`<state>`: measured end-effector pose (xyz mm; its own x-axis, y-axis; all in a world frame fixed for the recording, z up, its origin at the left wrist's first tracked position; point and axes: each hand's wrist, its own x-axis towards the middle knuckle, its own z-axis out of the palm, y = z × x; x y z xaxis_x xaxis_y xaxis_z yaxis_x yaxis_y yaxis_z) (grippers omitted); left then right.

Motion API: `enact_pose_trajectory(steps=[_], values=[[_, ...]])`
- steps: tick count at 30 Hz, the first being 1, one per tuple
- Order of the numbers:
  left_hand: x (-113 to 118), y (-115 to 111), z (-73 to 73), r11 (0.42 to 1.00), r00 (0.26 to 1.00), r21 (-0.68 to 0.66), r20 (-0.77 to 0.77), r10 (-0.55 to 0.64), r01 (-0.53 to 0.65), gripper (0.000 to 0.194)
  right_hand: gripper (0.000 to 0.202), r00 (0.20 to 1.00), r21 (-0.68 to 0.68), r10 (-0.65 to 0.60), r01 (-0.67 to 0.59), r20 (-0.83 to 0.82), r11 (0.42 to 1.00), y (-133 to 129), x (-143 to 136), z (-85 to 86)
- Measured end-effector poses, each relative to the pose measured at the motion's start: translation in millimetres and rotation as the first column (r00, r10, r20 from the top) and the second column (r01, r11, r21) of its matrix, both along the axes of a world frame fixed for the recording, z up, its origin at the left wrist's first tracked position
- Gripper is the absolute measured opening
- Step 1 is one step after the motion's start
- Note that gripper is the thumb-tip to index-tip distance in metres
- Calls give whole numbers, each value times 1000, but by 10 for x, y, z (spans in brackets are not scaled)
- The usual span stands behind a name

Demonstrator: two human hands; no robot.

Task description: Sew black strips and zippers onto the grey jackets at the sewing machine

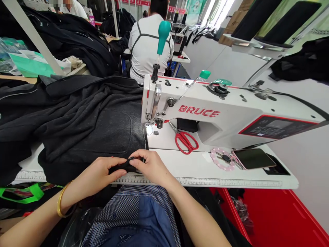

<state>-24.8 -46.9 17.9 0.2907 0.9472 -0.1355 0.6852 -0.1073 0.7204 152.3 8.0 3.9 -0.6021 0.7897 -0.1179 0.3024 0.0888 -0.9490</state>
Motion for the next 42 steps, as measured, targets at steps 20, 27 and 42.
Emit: enact_pose_trajectory(steps=[20,27,42], values=[[87,91,8,996,998,-65,14,62,-61,27,18,984,114,68,-87,164,990,13,21,110],[62,30,36,985,998,-164,35,49,-43,28,18,992,54,65,-71,108,996,114,86,30],[-126,-6,-176,974,977,-212,178,119,-80,33,18,998,-136,42,-47,-38,990,188,82,-217]])
